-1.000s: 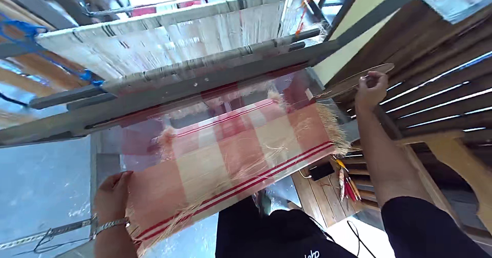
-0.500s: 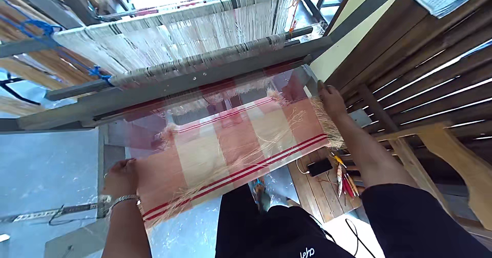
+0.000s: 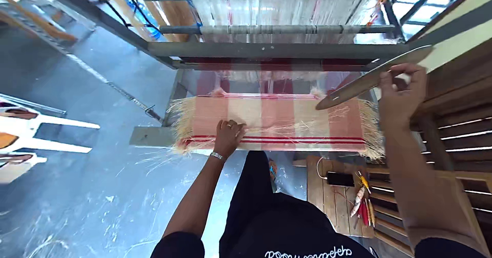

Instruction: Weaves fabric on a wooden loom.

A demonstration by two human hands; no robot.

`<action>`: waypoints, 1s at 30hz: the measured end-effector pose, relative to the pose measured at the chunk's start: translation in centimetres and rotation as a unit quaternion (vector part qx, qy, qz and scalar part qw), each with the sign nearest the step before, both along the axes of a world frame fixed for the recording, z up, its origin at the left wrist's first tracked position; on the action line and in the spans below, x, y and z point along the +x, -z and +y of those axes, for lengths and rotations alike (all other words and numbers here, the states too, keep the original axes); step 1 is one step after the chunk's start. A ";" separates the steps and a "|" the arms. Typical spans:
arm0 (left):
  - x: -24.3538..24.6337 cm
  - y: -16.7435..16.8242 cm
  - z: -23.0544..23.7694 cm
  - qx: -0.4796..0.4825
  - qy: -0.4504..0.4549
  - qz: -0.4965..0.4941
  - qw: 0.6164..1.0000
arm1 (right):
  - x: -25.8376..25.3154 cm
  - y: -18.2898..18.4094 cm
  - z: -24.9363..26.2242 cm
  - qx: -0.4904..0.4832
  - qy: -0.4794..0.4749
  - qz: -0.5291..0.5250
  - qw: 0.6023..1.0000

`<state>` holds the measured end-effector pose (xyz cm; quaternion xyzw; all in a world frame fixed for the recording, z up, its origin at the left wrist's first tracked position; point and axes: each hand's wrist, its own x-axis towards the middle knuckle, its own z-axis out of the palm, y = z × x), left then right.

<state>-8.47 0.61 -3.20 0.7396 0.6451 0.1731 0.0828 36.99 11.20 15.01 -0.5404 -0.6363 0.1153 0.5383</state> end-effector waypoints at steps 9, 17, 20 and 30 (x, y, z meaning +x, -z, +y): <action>1.4 -4.0 -4.6 0.079 -0.084 -0.230 0.966 | -19.6 9.0 -3.6 -0.201 -0.208 0.247 0.925; 1.6 -2.4 -5.4 0.019 -0.127 -0.198 0.972 | -18.8 7.8 8.4 -0.106 -0.079 -0.285 0.949; -0.2 -2.3 -7.3 0.038 -0.124 -0.212 0.969 | -17.4 9.3 8.1 -0.161 -0.039 -0.394 0.904; -1.8 -1.9 -9.0 0.044 -0.101 -0.254 0.961 | -18.0 9.5 10.9 -0.183 0.004 -0.405 0.896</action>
